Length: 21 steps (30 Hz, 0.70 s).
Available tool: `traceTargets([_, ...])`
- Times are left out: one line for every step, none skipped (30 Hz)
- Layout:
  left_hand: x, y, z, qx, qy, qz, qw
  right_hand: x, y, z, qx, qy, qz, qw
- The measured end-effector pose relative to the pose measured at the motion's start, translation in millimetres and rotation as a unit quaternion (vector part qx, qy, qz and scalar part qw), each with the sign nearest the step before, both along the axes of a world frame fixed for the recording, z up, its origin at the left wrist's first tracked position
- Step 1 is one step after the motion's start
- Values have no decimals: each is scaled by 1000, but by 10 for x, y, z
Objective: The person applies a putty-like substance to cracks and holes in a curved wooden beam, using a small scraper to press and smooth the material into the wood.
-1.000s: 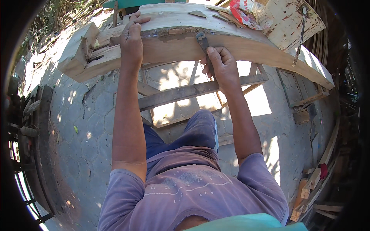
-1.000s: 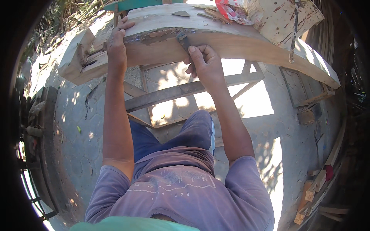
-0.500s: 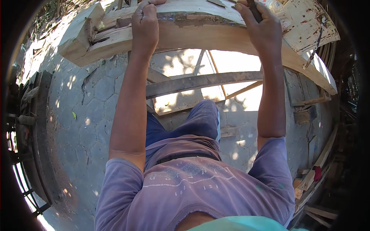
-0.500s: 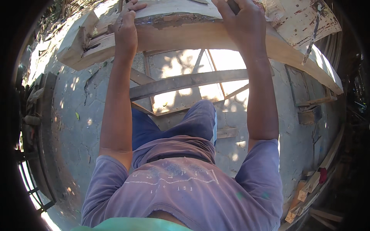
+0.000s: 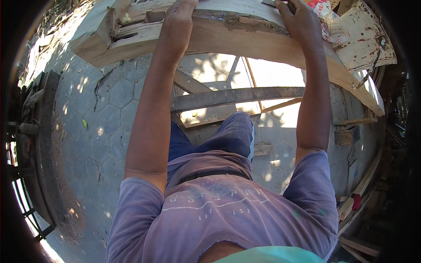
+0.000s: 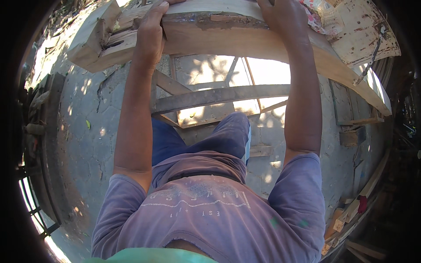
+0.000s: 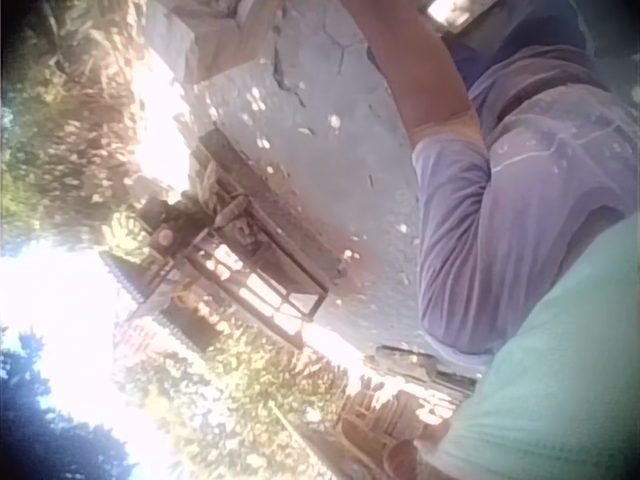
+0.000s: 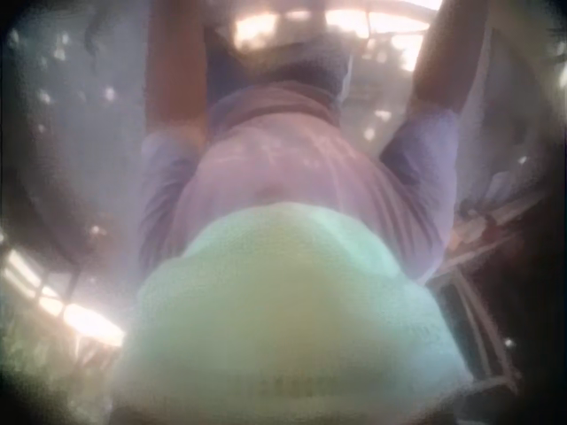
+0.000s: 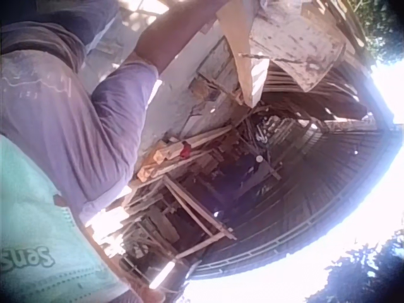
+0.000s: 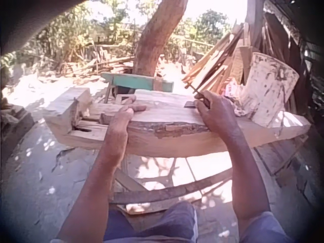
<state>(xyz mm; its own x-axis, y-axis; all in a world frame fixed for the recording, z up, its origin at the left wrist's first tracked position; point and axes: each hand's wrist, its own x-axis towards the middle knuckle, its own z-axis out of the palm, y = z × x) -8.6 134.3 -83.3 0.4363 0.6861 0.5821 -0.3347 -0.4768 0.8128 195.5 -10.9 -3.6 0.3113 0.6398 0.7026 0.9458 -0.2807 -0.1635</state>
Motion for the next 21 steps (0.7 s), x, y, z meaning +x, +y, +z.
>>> traceTargets([12, -22, 8, -32, -12, -15, 999, 58, 17, -46, 22, -9, 8, 1000])
traceTargets([27, -33, 21, -63, -25, -33, 997, 97, 33, -66, 45, -19, 14, 999])
traceTargets([25, -2, 14, -46, -23, -36, 998, 131, 47, -86, 42, -30, 23, 998])
traceTargets([9, 59, -7, -29, -22, -41, 999, 162, 61, -105, 40, -41, 30, 998])
traceTargets([8, 94, -26, -13, -21, -47, 999, 185, 68, -112, 36, -53, 36, 997])
traceTargets([33, 101, -55, -29, -32, -51, 998, 211, 68, -109, 56, -52, 69, 995])
traceTargets([74, 97, -83, -45, -43, -57, 996, 243, 17, -100, 36, -39, 69, 996])
traceTargets([90, 109, -64, -56, -52, -59, 995, 240, 10, -71, 21, -24, 73, 997])
traceTargets([84, 111, -56, -52, -42, -59, 996, 236, -3, -49, 6, -9, 76, 997])
traceTargets([48, 100, -64, -47, -32, -60, 997, 220, 0, -53, -17, -3, 67, 998])
traceTargets([39, 112, -51, -40, -28, -66, 997, 194, 12, -32, -39, -2, 53, 998])
traceTargets([-3, 216, -83, -7, -28, -59, 998, 157, 34, -1, -12, -2, 77, 997])
traceTargets([19, 221, -80, -26, -37, -69, 997, 171, 34, -12, 12, -4, 97, 995])
traceTargets([19, 174, -82, -46, -44, -81, 995, 174, -6, -11, 46, -17, 79, 996])
traceTargets([6, 129, -82, -66, -44, -85, 993, 241, -100, 15, 91, -7, 70, 993])
traceTargets([46, 108, -67, -69, -46, -91, 992, 316, -193, 55, 135, 3, 62, 989])
traceTargets([-2, 112, -45, -68, -41, -85, 993, 341, -225, 72, 181, 20, 67, 981])
traceTargets([-14, 99, -40, -73, -38, -83, 993, 385, -364, 154, 181, 44, 25, 982])
traceTargets([-42, 97, -34, -65, -33, -76, 994, 525, -465, 161, 158, 47, -16, 986])
traceTargets([-5, 73, -34, -59, -33, -77, 995, 739, -608, 158, 133, 43, -64, 988])
traceTargets([30, 76, -27, -52, -33, -74, 995, 924, -680, 156, 108, 40, -109, 987])
